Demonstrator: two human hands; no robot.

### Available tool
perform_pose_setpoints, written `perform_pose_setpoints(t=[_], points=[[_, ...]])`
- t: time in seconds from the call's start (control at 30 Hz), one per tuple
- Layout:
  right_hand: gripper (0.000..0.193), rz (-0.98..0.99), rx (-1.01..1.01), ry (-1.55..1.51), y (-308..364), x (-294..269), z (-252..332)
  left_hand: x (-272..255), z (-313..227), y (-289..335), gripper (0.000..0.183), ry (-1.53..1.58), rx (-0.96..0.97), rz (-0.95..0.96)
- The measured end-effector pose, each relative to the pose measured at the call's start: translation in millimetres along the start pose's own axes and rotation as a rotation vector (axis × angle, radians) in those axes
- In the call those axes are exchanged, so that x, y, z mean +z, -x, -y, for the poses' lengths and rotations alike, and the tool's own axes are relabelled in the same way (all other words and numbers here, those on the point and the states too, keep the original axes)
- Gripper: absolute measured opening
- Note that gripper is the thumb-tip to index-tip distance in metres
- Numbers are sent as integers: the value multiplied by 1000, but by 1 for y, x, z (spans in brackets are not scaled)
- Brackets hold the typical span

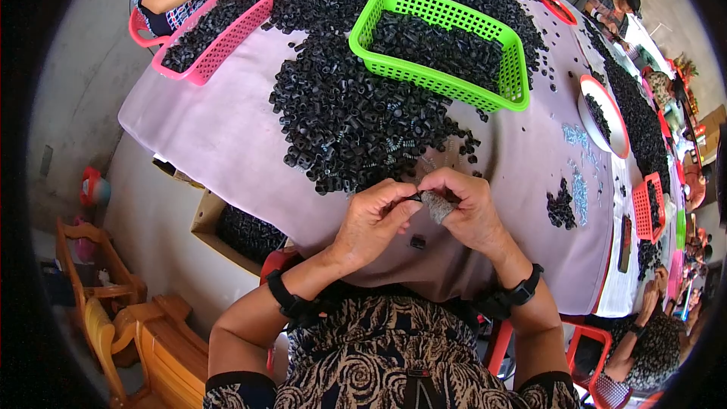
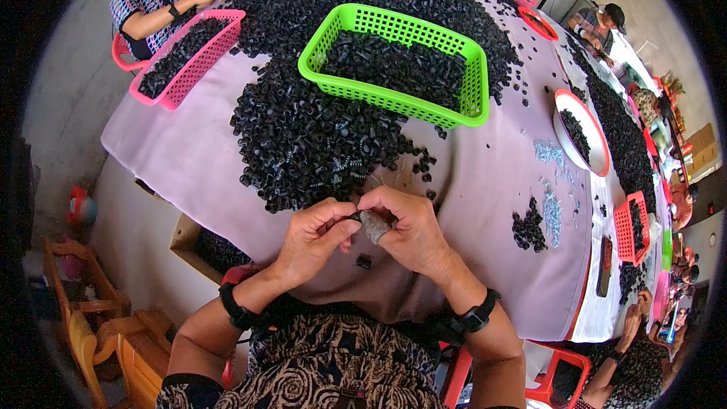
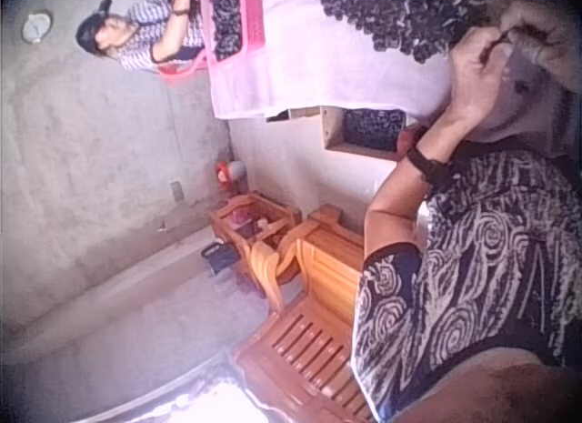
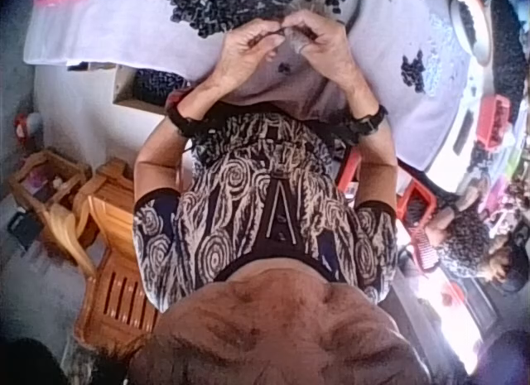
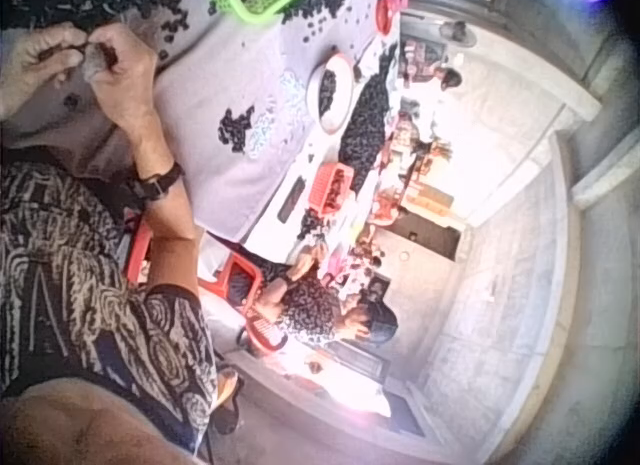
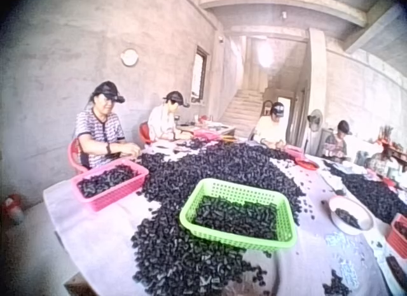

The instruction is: Sort small black shoe components from a pile on the table into a green plastic basket.

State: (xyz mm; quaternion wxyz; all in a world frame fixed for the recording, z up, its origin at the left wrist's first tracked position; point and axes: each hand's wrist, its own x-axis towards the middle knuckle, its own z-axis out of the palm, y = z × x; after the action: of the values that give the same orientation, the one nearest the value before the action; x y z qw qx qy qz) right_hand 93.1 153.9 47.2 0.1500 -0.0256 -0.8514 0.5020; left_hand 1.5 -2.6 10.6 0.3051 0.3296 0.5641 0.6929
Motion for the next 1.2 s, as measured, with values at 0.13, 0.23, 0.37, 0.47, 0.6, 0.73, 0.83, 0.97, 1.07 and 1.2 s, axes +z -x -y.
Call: perform_pose_setpoints(t=[0.13, 0.23, 0.37, 0.47, 0.6, 0.73, 0.83, 0.97, 1.07, 1.2], points=[[19, 26, -18, 11, -1, 0, -3, -3, 1, 0, 16, -202, 131, 17], [20, 65, -12, -43, -1, -1, -6, -3, 1, 1, 15, -312, 181, 16], [21, 123, 103, -89, -1, -5, -1, -3, 0, 1, 16, -411, 243, 17], [20, 106, -49, -38, 0, -4, -6, -3, 1, 1, 16, -291, 167, 41], [20, 81, -110, 66, 1, 1, -6, 0, 1, 3, 14, -294, 132, 11], [23, 15, -177, 130, 0, 5, -8, 5, 1, 2, 12, -542, 231, -77], [24, 23, -138, 129, 0, 4, -10, 3, -1, -1, 12, -534, 221, -59], [25, 102, 7, 4, 0, -2, -2, -2, 2, -1, 11, -398, 133, 7], [22, 87, -78, 57, 0, -4, -5, -3, -4, 0, 10, -432, 212, 16], [19, 258, -183, 180, 0, -10, -12, -1, -13, 0, 11, -588, 330, 42]])
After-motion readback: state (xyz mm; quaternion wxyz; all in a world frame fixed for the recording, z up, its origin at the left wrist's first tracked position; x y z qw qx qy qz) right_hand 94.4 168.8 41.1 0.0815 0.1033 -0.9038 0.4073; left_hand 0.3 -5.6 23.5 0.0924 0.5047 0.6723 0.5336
